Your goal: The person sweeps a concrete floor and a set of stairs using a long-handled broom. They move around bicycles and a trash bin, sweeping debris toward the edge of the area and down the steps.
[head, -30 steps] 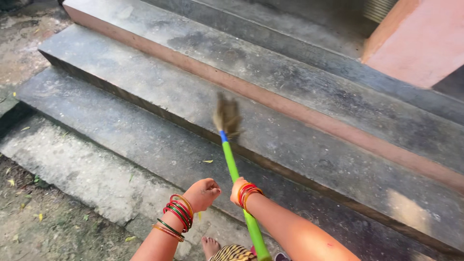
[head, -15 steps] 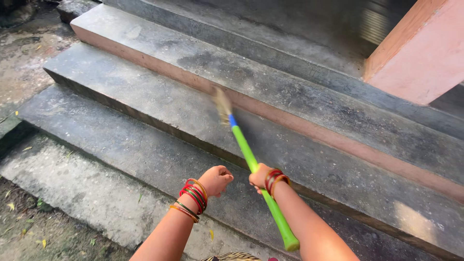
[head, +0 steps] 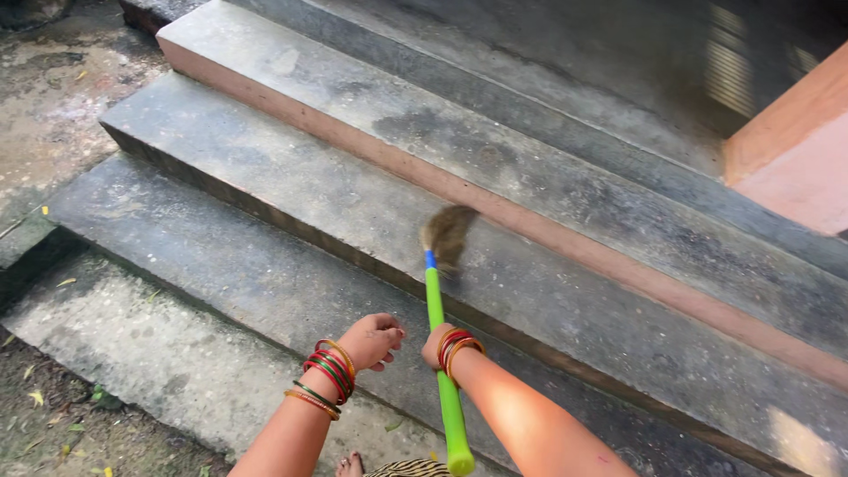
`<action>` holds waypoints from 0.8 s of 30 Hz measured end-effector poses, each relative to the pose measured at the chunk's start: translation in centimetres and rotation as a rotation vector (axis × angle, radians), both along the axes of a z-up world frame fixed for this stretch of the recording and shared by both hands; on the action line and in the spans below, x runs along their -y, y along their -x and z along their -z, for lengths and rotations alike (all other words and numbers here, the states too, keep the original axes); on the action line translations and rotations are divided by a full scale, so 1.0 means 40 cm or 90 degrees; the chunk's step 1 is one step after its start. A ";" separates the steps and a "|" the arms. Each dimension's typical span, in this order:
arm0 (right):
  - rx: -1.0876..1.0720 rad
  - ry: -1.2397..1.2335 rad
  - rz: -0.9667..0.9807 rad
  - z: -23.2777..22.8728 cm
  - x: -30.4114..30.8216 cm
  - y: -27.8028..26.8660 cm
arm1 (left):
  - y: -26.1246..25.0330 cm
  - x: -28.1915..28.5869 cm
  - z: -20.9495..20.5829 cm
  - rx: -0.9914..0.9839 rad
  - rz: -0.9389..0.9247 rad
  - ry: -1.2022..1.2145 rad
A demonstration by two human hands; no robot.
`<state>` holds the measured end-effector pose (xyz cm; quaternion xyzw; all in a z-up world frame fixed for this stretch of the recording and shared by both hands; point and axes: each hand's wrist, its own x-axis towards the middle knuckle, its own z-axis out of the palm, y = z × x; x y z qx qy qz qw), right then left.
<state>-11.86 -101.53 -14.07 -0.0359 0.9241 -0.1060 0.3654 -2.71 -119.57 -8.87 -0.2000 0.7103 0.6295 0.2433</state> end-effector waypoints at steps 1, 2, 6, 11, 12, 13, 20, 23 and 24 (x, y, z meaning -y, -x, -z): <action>-0.030 -0.034 -0.055 -0.006 0.036 -0.022 | -0.010 0.036 0.006 -0.003 -0.013 -0.008; -0.060 -0.068 -0.109 -0.020 0.065 -0.036 | -0.023 0.069 0.011 -0.007 -0.027 -0.016; 0.049 0.057 -0.093 -0.117 0.098 -0.008 | -0.055 0.194 0.016 0.036 -0.089 -0.030; 0.111 0.223 0.071 -0.147 0.151 0.146 | -0.068 0.295 0.014 0.027 -0.138 -0.017; 0.100 0.251 0.114 -0.138 0.154 0.184 | -0.073 0.310 0.014 0.028 -0.139 -0.022; 0.099 0.239 0.112 -0.125 0.152 0.223 | -0.087 0.317 0.017 0.030 -0.141 -0.027; 0.100 0.074 0.080 0.010 0.326 0.244 | -0.127 0.463 0.052 0.035 -0.167 -0.028; -0.046 -0.160 -0.443 0.014 0.509 0.114 | -0.097 0.547 0.071 0.014 -0.187 -0.018; -0.021 -0.145 -0.286 -0.008 0.531 0.076 | -0.089 0.572 0.078 0.024 -0.174 -0.003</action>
